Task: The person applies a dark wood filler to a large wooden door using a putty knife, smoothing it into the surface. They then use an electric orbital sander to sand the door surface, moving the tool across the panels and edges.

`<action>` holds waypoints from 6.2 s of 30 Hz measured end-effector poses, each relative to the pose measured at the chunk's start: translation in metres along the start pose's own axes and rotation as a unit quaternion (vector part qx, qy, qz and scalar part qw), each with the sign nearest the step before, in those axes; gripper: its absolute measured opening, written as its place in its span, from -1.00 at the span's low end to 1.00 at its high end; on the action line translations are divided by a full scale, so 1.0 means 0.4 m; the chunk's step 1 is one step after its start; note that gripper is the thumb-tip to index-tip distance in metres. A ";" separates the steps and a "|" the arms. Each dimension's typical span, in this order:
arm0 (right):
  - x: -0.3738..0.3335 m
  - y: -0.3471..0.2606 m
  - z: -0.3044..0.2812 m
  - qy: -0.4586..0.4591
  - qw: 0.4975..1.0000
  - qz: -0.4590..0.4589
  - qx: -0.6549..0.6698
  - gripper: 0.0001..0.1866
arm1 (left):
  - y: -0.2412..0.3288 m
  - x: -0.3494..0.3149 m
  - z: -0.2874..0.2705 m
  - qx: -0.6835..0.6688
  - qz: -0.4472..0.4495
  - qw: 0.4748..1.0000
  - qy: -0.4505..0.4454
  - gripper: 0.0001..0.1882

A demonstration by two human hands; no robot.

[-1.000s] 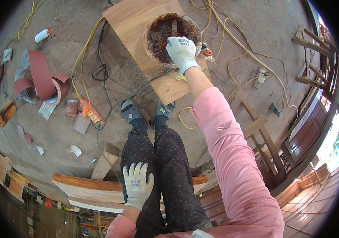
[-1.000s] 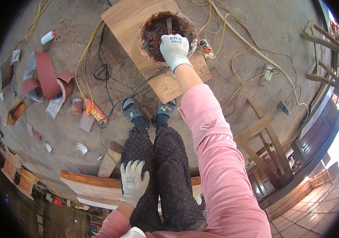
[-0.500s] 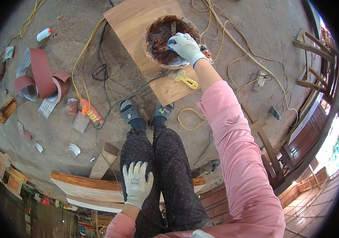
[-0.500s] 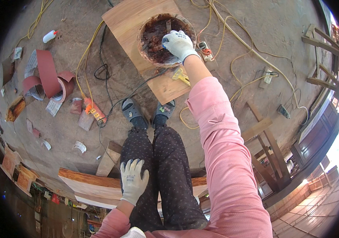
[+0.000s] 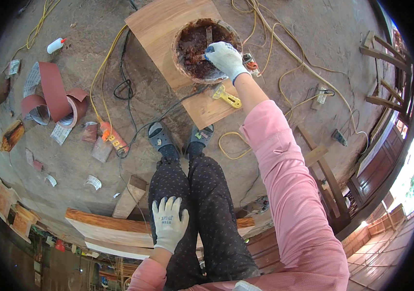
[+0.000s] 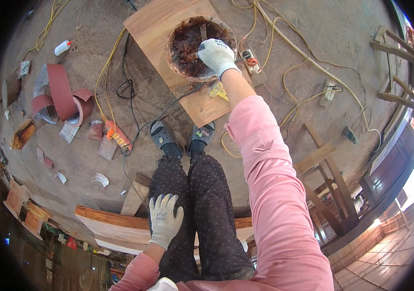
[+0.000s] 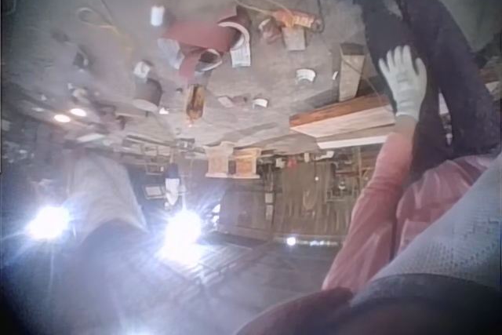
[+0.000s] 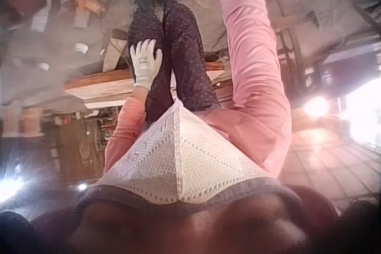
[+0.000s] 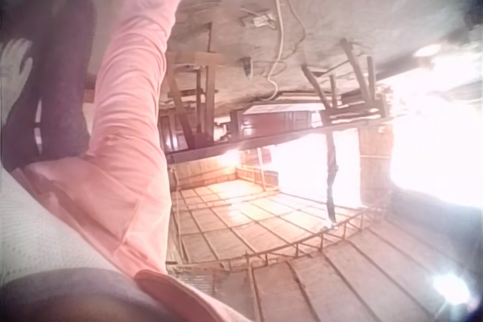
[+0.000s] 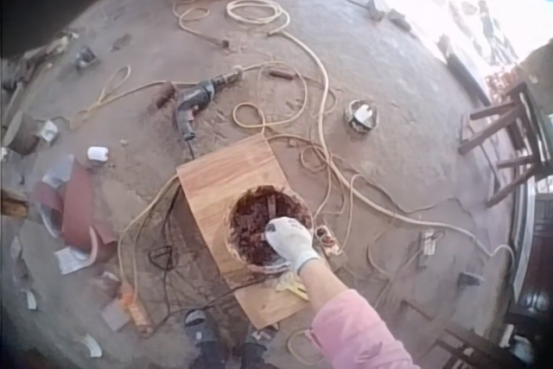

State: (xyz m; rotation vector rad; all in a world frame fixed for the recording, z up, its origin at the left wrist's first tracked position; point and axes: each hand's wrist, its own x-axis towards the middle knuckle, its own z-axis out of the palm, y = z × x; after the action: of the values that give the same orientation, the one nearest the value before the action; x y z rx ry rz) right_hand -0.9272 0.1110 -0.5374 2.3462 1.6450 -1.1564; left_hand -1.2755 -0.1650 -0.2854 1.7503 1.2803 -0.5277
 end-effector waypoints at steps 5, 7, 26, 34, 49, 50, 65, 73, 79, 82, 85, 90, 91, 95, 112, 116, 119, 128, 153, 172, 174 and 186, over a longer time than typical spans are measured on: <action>0.016 0.019 0.038 0.000 0.995 0.077 0.064 -0.67 | 0.002 0.000 0.005 0.004 0.002 1.000 0.003 -0.56; 0.010 -0.003 0.034 0.000 0.989 0.106 0.104 -0.65 | 0.003 -0.003 0.010 0.004 -0.001 1.000 0.005 -0.56; -0.077 -0.042 0.120 0.013 0.733 0.236 0.638 -0.84 | -0.010 0.002 0.003 -0.003 0.003 1.000 0.006 -0.56; -0.087 -0.034 0.143 0.064 0.754 0.215 0.617 -0.81 | -0.017 0.005 -0.005 -0.005 0.005 1.000 -0.011 -0.55; -0.112 -0.068 0.117 0.137 0.958 0.118 0.225 -0.71 | -0.021 0.005 -0.005 -0.003 0.005 1.000 -0.010 -0.55; -0.109 -0.064 0.121 0.148 0.957 0.110 0.223 -0.71 | -0.020 0.006 -0.006 -0.004 0.005 1.000 -0.010 -0.55; -0.121 -0.017 0.099 0.033 0.871 0.082 0.483 -0.81 | -0.011 0.007 -0.003 -0.003 0.007 1.000 -0.003 -0.55; -0.155 0.009 0.106 0.047 0.831 0.048 0.553 -0.86 | -0.006 0.008 -0.005 0.011 0.016 1.000 0.007 -0.58; -0.213 0.003 0.058 -0.006 0.730 0.097 0.676 -0.84 | -0.007 0.007 -0.003 0.020 0.019 1.000 0.013 -0.57; -0.223 0.027 0.059 0.006 0.727 0.081 0.682 -0.79 | -0.002 0.012 -0.010 0.030 0.020 0.999 0.011 -0.56; -0.201 0.042 0.085 0.146 0.928 0.029 0.342 -0.73 | 0.001 0.016 -0.012 0.040 0.030 0.999 0.014 -0.56; -0.137 0.024 0.093 0.196 0.977 0.016 0.078 -0.79 | 0.000 0.009 -0.003 0.046 0.031 0.998 0.012 -0.56; -0.125 0.025 0.093 0.189 0.981 0.017 0.051 -0.79 | -0.003 0.008 -0.002 0.047 0.031 0.998 0.011 -0.56; -0.084 0.021 0.096 0.167 0.985 0.004 -0.043 -0.80 | -0.003 0.011 -0.004 0.042 0.023 0.999 0.006 -0.56; -0.026 0.012 0.073 0.138 0.974 -0.099 -0.147 -0.80 | -0.007 0.011 -0.002 0.011 0.013 1.000 -0.009 -0.54; -0.021 -0.001 0.040 0.080 0.988 -0.063 -0.119 -0.76 | -0.009 0.011 -0.001 0.010 0.010 1.000 -0.009 -0.54; -0.020 0.001 0.022 0.047 0.997 -0.020 -0.058 -0.72 | -0.008 0.013 -0.002 0.009 0.008 1.000 -0.009 -0.54; -0.068 0.093 0.012 0.026 0.884 -0.065 0.462 -0.74 | -0.005 0.021 -0.016 0.033 0.012 0.999 -0.002 -0.56; -1.882 -0.189 -0.526 0.442 0.436 -0.032 0.783 -0.51 | 0.034 0.053 -0.481 0.242 0.472 0.847 0.039 -0.66; -2.848 -0.197 0.228 0.697 -0.063 0.034 0.714 -0.64 | 0.991 -0.591 0.442 0.313 0.663 0.680 0.035 -0.30; -2.915 -0.118 0.231 0.697 -0.070 0.033 0.712 -0.63 | 1.004 -0.638 0.548 0.367 0.614 0.690 0.113 -0.28; -3.198 0.452 0.248 0.667 0.020 0.056 0.742 -0.78 | 1.033 -0.718 0.603 0.423 0.554 0.702 0.150 -0.24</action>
State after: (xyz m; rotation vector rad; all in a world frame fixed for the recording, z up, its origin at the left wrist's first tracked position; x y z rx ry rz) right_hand -1.0277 -1.0192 0.0881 -0.6502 0.6055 -0.2183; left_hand -0.9703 -0.5561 -0.0303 3.0351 -0.1598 -0.0550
